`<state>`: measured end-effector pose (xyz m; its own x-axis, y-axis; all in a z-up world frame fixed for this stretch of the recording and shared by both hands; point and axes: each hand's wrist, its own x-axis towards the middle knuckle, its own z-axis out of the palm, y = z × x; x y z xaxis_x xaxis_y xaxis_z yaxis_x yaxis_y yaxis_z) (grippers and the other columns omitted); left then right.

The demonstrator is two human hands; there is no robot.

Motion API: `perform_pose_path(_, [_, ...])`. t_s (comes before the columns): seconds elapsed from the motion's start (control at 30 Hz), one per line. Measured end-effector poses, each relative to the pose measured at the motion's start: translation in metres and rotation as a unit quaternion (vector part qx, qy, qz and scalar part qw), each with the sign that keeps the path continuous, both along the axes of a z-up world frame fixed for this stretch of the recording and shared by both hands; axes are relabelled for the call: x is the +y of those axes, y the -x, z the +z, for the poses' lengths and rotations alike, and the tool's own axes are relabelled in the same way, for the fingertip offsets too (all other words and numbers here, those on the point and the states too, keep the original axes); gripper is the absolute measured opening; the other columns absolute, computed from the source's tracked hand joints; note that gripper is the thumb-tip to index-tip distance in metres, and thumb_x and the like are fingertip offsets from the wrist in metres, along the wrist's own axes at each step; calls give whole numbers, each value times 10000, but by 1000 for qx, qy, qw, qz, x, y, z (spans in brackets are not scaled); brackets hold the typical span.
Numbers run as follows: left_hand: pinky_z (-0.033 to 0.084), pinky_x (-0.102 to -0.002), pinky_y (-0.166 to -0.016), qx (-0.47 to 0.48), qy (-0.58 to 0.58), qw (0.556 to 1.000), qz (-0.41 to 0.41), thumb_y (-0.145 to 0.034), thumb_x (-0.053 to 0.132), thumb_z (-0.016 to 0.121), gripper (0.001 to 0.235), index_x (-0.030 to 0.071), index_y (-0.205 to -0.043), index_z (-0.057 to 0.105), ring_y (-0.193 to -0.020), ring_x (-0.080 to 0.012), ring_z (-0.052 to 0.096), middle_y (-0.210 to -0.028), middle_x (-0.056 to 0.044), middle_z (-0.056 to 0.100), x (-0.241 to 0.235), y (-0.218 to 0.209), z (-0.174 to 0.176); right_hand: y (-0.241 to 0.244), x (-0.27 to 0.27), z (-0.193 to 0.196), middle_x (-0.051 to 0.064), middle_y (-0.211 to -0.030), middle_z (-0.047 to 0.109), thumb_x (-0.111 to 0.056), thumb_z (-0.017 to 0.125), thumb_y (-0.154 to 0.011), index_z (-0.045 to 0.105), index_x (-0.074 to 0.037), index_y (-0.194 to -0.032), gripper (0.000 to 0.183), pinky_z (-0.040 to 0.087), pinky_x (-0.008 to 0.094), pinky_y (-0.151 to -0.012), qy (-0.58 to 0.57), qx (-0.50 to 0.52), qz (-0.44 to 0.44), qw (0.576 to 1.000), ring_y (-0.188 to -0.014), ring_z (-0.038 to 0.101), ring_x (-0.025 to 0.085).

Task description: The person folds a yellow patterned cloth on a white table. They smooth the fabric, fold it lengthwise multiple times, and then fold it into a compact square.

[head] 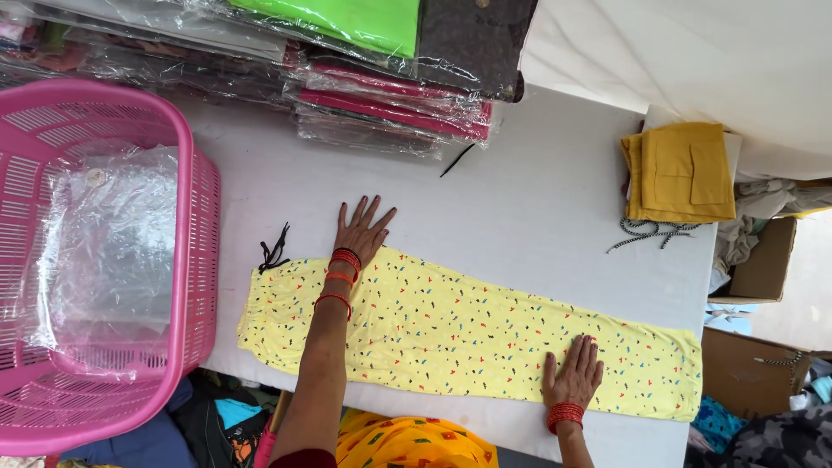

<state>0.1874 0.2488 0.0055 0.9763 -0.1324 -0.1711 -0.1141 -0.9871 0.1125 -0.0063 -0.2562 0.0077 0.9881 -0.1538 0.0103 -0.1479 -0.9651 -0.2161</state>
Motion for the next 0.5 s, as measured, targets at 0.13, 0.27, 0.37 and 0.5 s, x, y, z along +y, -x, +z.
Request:
perform_pose_path(0.13, [9,-589,-1238,-11,2,1000,3,-1061,417,329,549,404,-1600,230,-1568,-236,99,-1711,-5,125,-5,2,3,2,4,2,127,-1694,214,-560,300,-1021,208,-50,-1629,798,37,461,-1272,-3,-8,3,1000,-1583,129,257])
perform_pose_path(0.27, [37,-544,-1265,-39,-10,999,21,-1042,410,411,659,243,-1638,185,-1583,-251,110,-1725,-77,111,-29,34,10,2,3,3,123,-1697,211,-562,295,-1022,205,-54,-1631,798,39,460,-1273,3,-6,9,1000,-1585,128,256])
perform_pose_path(0.37, [79,-487,-1306,-113,155,981,25,-1036,400,494,787,49,-1644,140,-1607,-287,140,-1734,-133,128,-36,121,-12,3,4,3,119,-1698,209,-563,283,-1026,197,-60,-1635,794,38,460,-1278,-4,-6,11,1000,-1587,126,254])
perform_pose_path(0.5, [52,-548,-1274,-75,147,986,38,-992,500,469,844,62,-1630,132,-1577,-284,139,-1715,-133,129,9,163,-1,1,4,0,134,-1696,197,-571,280,-1022,191,-62,-1636,802,36,458,-1271,4,-5,13,1000,-1580,119,264])
